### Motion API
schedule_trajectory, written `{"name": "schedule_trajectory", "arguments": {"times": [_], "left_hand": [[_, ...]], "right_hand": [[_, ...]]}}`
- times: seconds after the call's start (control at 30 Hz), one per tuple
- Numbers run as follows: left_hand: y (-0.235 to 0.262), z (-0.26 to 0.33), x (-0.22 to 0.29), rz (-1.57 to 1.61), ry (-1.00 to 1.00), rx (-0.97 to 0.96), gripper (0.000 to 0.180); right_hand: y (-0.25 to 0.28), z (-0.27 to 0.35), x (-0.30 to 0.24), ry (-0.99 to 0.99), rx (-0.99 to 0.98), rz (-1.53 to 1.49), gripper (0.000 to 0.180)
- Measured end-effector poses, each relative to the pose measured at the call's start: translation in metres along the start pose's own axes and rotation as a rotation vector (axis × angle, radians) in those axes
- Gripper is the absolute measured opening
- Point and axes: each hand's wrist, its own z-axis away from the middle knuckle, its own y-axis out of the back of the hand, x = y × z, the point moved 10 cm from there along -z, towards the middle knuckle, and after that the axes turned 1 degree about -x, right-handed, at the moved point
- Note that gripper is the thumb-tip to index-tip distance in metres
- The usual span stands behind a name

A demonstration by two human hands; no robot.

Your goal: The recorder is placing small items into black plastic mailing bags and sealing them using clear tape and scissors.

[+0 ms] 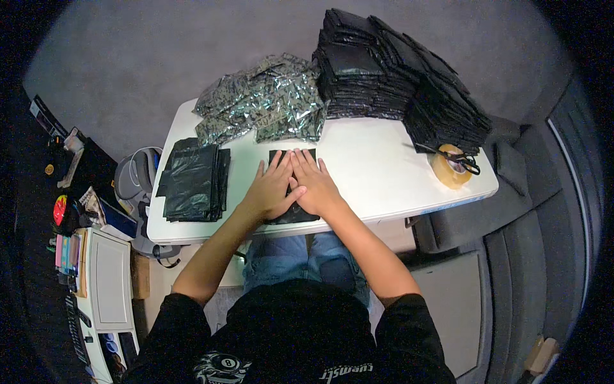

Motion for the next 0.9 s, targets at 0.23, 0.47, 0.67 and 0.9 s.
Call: {"name": "schedule_trajectory", "arguments": {"times": [0.23, 0.47, 0.67, 0.9], "left_hand": [[0.0007, -0.0034, 0.0015, 0.004, 0.011, -0.020, 0.094], [0.0007, -0.0031, 0.0018, 0.006, 0.047, -0.052, 0.096], [-0.0016, -0.0020, -0.0017, 0.035, 0.065, -0.065, 0.097], [0.0012, 0.0006, -0.0066, 0.034, 0.087, -0.027, 0.093]], "right_hand": [[-0.0018, 0.0005, 0.0052, -0.086, -0.102, 0.074, 0.075], [-0.0028, 0.0010, 0.0070, -0.100, -0.144, 0.112, 0.079], [-0.0026, 0.0030, 0.0054, -0.114, -0.166, 0.121, 0.087], [-0.0041, 0.0033, 0.0086, -0.150, -0.160, 0.083, 0.092]]}}
